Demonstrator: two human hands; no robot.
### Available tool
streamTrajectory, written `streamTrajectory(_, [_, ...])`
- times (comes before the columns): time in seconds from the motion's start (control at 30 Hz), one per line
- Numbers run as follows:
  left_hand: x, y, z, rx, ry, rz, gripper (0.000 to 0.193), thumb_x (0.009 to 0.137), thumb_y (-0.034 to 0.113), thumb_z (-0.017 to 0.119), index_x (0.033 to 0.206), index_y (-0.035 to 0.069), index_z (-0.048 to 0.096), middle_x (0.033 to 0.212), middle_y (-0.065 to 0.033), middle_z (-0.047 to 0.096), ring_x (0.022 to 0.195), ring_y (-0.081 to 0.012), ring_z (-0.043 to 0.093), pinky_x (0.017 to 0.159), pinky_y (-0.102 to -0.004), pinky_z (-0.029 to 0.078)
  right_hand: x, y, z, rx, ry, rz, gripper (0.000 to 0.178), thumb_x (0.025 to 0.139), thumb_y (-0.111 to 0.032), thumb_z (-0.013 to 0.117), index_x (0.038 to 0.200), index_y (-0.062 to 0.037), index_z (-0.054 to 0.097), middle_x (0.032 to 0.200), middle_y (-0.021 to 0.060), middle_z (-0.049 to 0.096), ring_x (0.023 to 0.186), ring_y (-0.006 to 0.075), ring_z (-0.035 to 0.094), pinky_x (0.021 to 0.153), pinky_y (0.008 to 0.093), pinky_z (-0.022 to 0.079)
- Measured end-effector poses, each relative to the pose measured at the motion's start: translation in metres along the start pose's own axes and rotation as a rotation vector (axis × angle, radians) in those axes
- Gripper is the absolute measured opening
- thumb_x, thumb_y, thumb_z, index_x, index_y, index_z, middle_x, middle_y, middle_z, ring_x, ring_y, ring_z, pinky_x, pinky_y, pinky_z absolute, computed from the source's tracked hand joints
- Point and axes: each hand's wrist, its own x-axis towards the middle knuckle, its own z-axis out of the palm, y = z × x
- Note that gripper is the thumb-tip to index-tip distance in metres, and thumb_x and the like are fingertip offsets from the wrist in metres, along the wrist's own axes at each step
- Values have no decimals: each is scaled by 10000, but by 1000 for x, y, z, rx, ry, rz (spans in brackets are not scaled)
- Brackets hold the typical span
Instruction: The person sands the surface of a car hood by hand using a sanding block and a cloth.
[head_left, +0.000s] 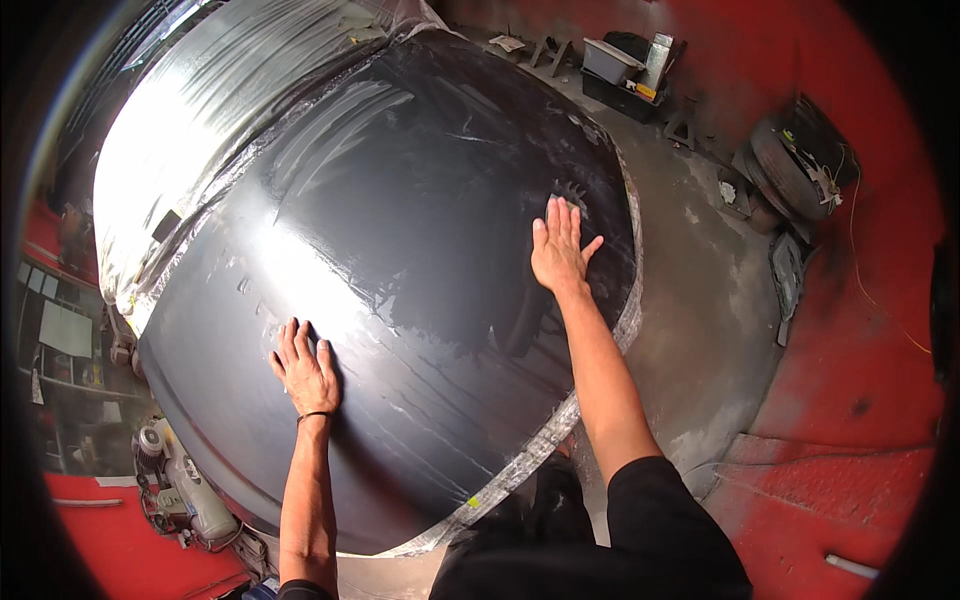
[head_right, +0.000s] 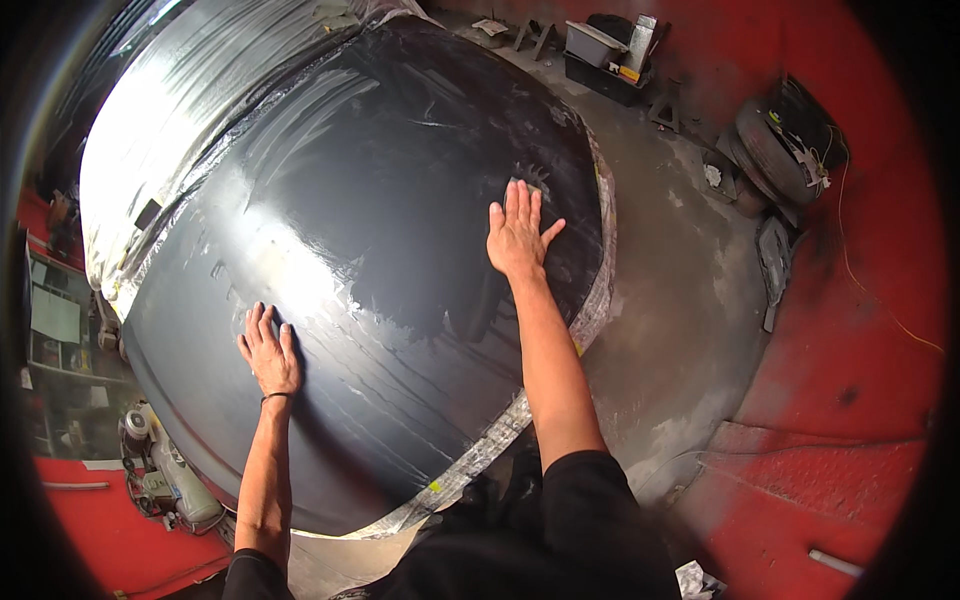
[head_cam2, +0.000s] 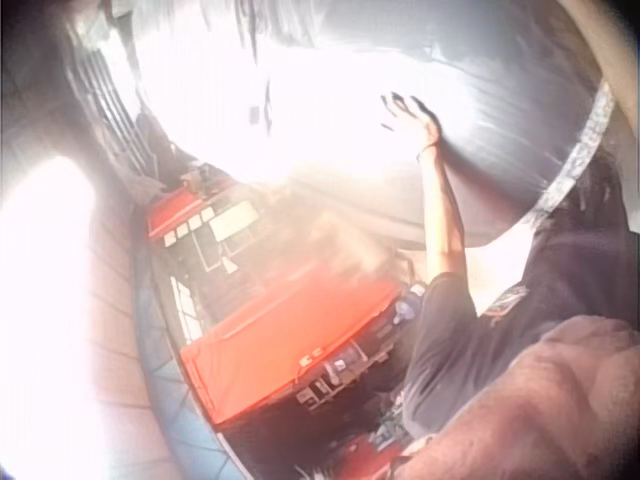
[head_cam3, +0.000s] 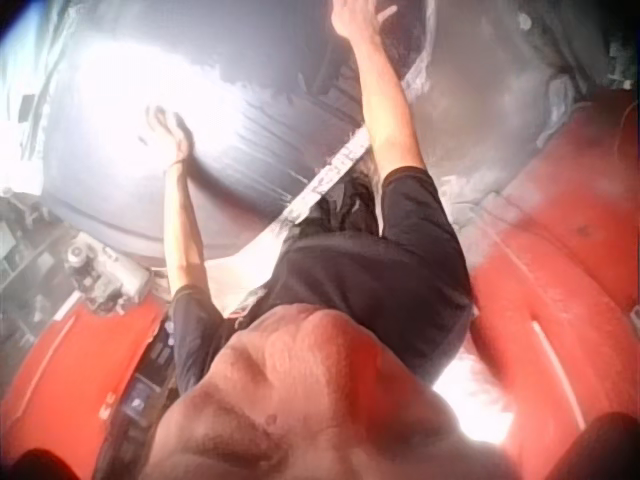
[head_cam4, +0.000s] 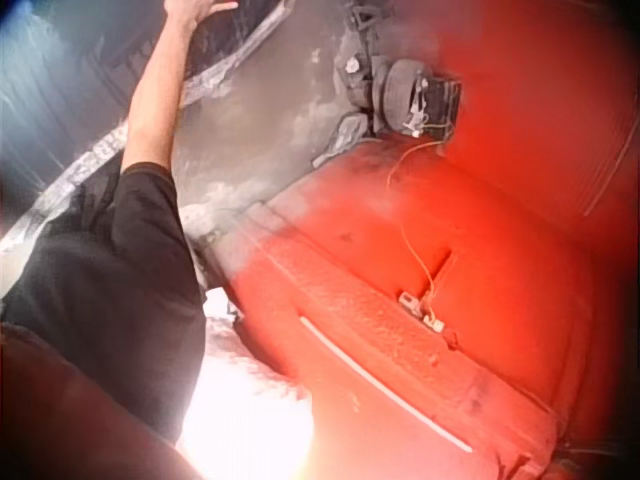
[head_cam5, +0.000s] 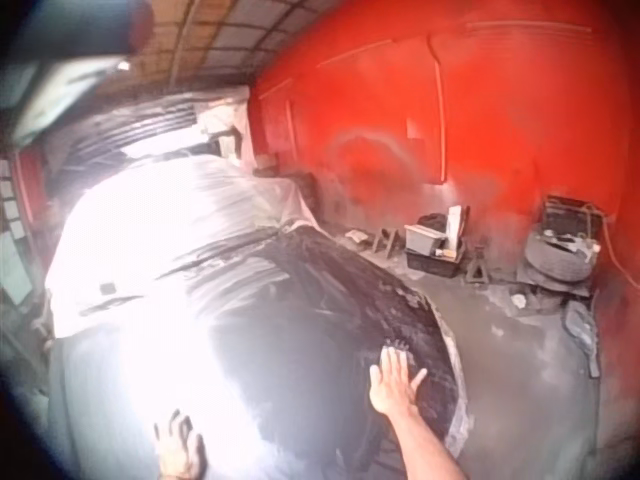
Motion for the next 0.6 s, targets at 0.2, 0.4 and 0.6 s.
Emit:
streamTrajectory(0.2, [0, 45, 14, 155, 33, -160, 785, 1103, 501, 550, 1639, -51, 396, 1802, -215, 275, 1705, -379, 165, 1347, -660, 68, -107, 15, 15, 3, -57, 68, 697, 1200, -463, 257, 1802, -154, 85, 1886, 16, 28, 1735, 289, -18, 1278, 802, -78])
streamTrajectory(0.4, [-1, 49, 12, 172, 19, -191, 761, 1128, 487, 520, 1670, -22, 363, 1816, -194, 266, 1713, -347, 158, 1365, -606, 57, 50, -36, -3, 12, -1, 42, 699, 1198, -484, 254, 1796, -141, 137, 1884, 11, 83, 1734, 288, 9, 1300, 777, -67])
streamTrajectory(0.6, [3, 55, 18, 97, 13, -184, 727, 1127, 421, 532, 1668, -33, 359, 1817, -195, 269, 1710, -362, 165, 1362, -617, 55, 66, -6, -8, -17, -8, 4, 695, 1199, -499, 209, 1796, -150, 143, 1882, 27, 98, 1733, 285, 30, 1314, 766, -18])
